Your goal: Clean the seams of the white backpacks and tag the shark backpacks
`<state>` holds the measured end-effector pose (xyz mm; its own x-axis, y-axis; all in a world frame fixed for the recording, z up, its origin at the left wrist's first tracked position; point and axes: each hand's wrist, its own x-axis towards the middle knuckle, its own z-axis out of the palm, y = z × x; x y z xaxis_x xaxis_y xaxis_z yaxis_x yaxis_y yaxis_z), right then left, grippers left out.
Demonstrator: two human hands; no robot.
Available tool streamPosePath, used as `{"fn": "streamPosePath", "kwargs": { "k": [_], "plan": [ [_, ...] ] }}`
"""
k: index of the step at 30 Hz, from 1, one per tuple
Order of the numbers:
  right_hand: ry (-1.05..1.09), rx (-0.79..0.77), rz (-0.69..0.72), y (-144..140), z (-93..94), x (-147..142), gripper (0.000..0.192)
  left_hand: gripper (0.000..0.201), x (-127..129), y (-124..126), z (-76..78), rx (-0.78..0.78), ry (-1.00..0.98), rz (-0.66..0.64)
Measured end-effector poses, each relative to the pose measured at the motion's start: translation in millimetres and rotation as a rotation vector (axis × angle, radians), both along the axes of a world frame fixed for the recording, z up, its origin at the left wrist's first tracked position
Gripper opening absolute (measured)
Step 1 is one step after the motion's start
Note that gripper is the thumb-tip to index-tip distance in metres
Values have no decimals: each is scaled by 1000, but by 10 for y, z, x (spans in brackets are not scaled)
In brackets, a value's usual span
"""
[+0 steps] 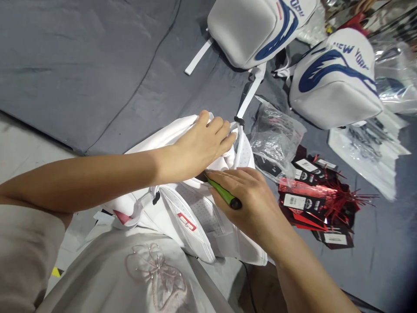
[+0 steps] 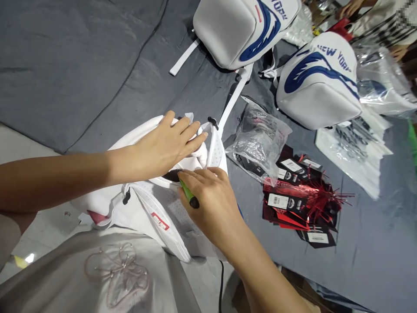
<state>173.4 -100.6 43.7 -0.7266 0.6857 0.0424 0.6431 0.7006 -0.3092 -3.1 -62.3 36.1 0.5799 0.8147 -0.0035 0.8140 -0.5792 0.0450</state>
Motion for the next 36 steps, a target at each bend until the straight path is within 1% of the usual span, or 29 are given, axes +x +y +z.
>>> {"fn": "streamPosePath", "kwargs": {
  "k": [3, 7, 10, 14, 17, 20, 22, 24, 27, 31, 34, 36],
  "plan": [
    [25, -2, 0, 4, -2, -2, 22, 82, -4, 7, -5, 1, -10, -3],
    [-22, -6, -23, -4, 5, -3, 20, 81, -19, 12, -20, 9, -3, -28],
    [1, 7, -26, -23, 17, -20, 21, 82, -27, 12, -28, 14, -24, -25],
    [-77, 35, -52, -42, 47, -47, 21, 85, -29, 6, 9, -18, -1, -20],
    [-58, 19, -36, -49, 60, -60, 22, 84, -36, -3, 43, -23, 32, -35],
    [-77, 46, -75, -61, 53, -64, 18, 85, -40, -5, 45, -8, 43, -43],
    [-64, 50, -62, -72, 41, -63, 17, 85, -39, -2, 35, 13, 58, -38],
    [-36, 51, -57, -86, 27, -61, 18, 84, -35, 1, 28, 28, 82, -34],
    [-40, 73, -95, -108, 12, -56, 17, 82, -31, -1, 30, 46, 108, -32],
    [-25, 105, -97, -129, 1, -66, 17, 76, -20, -16, 39, 28, 87, -18],
    [-31, 114, -129, -145, -3, -78, 14, 75, -20, 1, 63, 15, 96, -32],
    [-5, 81, -151, -162, 1, -74, 16, 81, -43, 37, 117, -4, 142, -64]
  ]
}}
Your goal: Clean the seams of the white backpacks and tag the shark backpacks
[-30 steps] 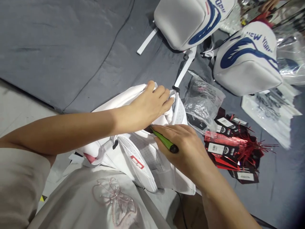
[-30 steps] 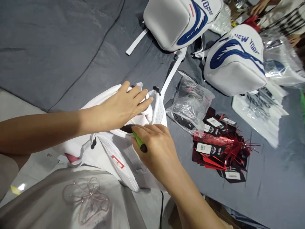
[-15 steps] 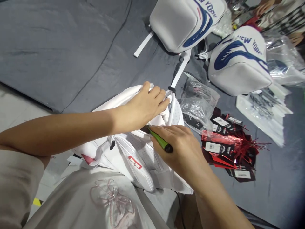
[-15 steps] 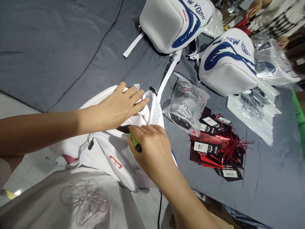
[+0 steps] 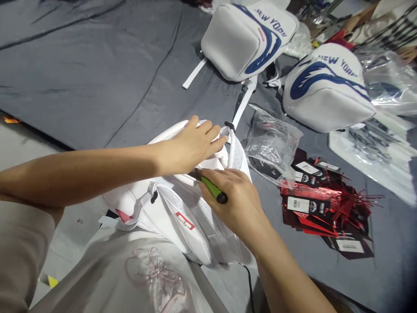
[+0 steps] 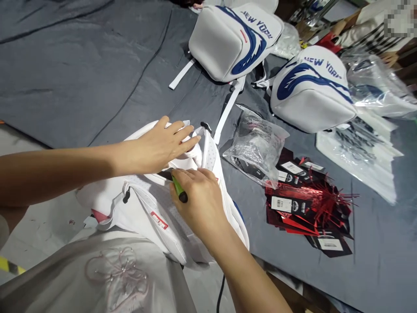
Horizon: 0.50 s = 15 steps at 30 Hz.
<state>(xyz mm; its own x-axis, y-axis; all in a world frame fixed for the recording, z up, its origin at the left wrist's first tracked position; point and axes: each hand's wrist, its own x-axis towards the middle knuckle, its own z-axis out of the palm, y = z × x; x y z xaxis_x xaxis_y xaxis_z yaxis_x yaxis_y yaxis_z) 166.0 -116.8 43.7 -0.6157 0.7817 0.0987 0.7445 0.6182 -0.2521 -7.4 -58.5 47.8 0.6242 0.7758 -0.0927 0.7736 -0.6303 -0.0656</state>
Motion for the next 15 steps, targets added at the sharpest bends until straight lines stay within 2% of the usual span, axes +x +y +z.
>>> {"fn": "streamPosePath", "kwargs": {
  "k": [2, 5, 8, 11, 15],
  "plan": [
    [24, -40, -37, -26, 7, 19, 20, 94, -49, 39, 97, -55, 65, 13],
    [76, -94, -85, -79, 7, 41, 21, 113, -152, 35, 286, -186, 133, 159],
    [262, -177, -47, -148, -43, -8, 21, 126, -221, -82, 420, -278, 132, 279],
    [490, -251, 4, -239, -130, -109, 22, 131, -215, -230, 451, -266, 128, 310],
    [576, -223, 24, -333, -196, -162, 24, 129, -164, -301, 407, -198, 201, 335]
  ]
}}
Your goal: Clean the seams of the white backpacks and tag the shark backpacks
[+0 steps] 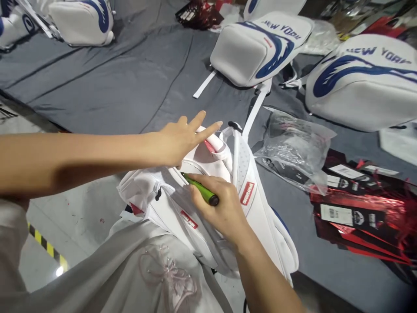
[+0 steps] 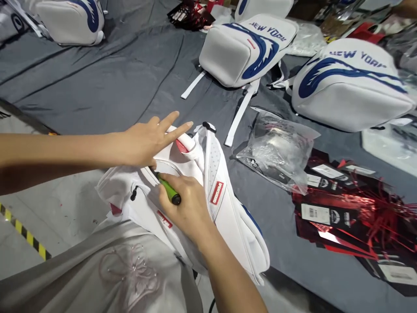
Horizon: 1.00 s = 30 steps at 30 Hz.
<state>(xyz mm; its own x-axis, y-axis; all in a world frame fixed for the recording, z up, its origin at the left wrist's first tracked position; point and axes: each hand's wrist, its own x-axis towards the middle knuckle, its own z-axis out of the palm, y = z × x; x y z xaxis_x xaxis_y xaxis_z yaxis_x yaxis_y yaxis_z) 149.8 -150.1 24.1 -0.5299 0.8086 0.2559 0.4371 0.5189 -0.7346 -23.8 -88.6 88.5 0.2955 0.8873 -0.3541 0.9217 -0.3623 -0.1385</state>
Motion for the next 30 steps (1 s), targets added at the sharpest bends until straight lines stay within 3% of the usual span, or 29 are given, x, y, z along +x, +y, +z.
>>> {"fn": "streamPosePath", "kwargs": {
  "k": [8, 19, 30],
  "plan": [
    [-77, 140, -54, 115, -139, 23, 25, 102, -66, 135, -144, 45, -28, -118],
    [88, 115, -105, 216, -244, -36, 26, 113, -87, 347, -71, -215, -122, -7],
    [31, 130, -207, 206, -213, -157, 23, 109, -82, 353, -116, -172, -131, -25]
  ]
}}
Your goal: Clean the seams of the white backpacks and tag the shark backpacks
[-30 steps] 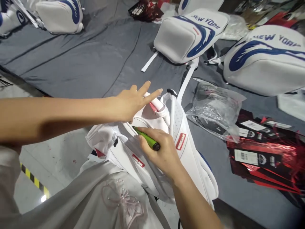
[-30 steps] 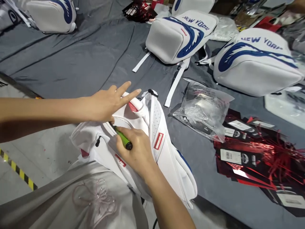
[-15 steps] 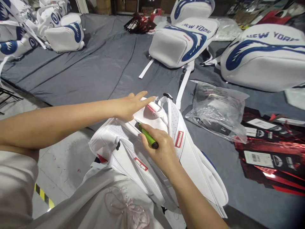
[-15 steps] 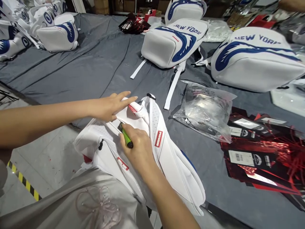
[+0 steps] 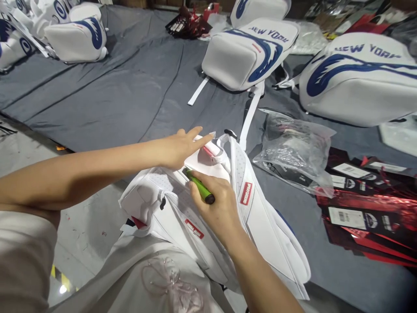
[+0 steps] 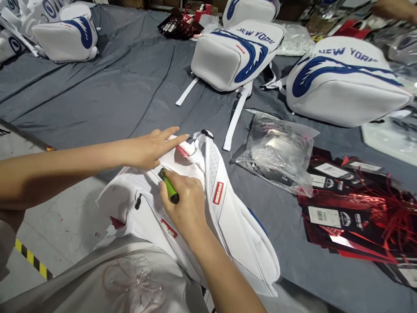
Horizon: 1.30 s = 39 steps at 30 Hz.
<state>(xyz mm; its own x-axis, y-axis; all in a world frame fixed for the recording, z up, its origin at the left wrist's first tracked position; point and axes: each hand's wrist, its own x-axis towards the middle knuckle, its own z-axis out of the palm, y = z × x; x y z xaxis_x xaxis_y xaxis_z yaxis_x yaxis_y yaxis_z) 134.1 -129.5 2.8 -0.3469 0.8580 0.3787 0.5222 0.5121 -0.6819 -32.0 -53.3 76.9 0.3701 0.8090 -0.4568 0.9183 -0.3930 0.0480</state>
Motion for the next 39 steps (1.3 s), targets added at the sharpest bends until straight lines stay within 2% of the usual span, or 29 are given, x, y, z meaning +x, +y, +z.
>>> {"fn": "streamPosePath", "kwargs": {
  "k": [15, 19, 28, 32, 35, 39],
  "plan": [
    [-26, -91, -40, 17, 66, -60, 24, 106, -31, -6, -71, 79, -35, -34],
    [13, -143, 14, 30, 80, -69, 25, 106, -31, -4, -84, 78, -27, -26],
    [-59, -124, -27, 35, 84, -64, 25, 103, -56, -7, -108, 105, -38, -48],
    [-44, -153, 23, 44, 100, -68, 25, 104, -64, -13, -110, 107, -51, -45],
    [-54, -124, -5, 46, 104, -61, 25, 103, -67, -13, -105, 107, -54, -38],
    [-27, -140, 28, 43, 98, -82, 23, 103, -105, -18, -137, 126, -72, -53]
  ]
}}
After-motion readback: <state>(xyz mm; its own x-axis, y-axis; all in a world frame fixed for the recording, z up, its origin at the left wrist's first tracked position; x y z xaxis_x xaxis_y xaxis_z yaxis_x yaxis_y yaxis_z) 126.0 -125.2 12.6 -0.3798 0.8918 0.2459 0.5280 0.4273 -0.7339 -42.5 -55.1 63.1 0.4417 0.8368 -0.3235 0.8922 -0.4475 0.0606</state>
